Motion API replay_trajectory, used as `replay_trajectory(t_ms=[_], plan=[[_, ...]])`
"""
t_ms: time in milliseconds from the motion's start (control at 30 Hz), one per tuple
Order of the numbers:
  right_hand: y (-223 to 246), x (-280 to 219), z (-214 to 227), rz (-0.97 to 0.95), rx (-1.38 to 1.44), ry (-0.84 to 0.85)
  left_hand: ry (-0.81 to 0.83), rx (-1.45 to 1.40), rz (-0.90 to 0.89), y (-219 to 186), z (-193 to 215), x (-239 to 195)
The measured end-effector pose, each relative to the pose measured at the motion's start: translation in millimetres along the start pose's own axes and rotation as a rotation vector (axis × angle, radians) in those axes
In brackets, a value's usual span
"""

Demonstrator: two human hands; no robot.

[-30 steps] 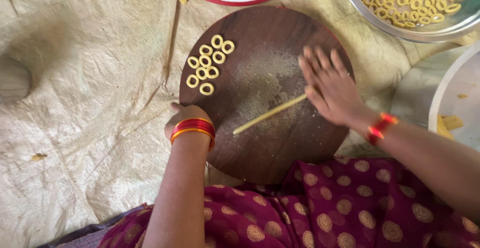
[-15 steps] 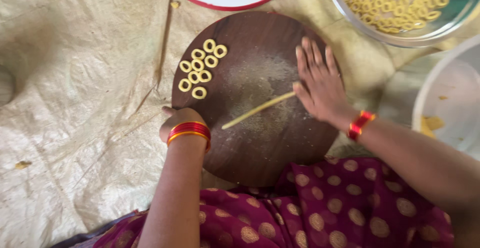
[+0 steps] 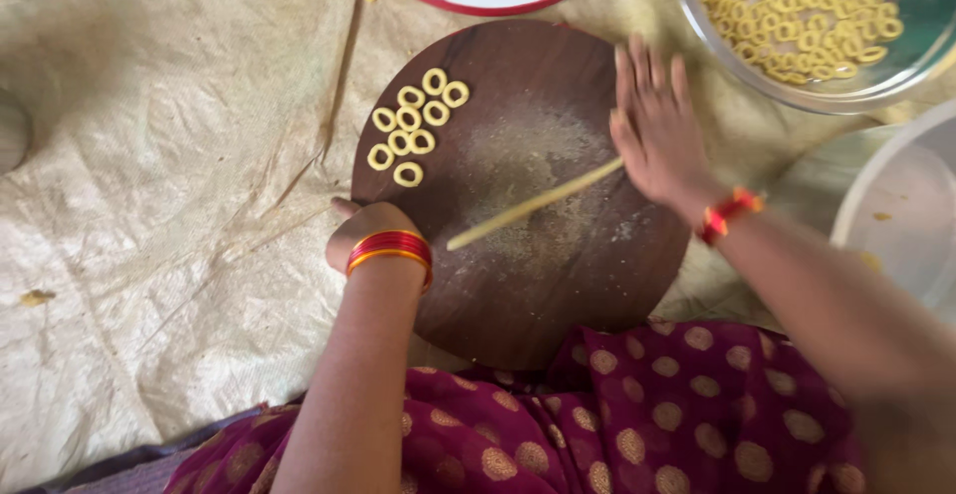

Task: The person rolls a yellow dough rope on a wooden board, then pinches off small segments to form ring shapes. The finished rings are placed on the board and a nearby tray.

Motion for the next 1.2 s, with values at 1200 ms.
replay_trajectory(t_ms=[1200], plan=[[106, 36, -23, 0.248, -0.097, 0.086, 0.034, -0.043, 0.032, -2, 48, -66]])
Point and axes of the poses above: each hand's wrist, its own x-axis towards the middle knuckle, its own z-axis out of the back of the hand, y = z × x, the point moved 5 cm from there along x, towards the middle knuckle, and after that the axes turned 1 degree about y, right-handed, at the moved point
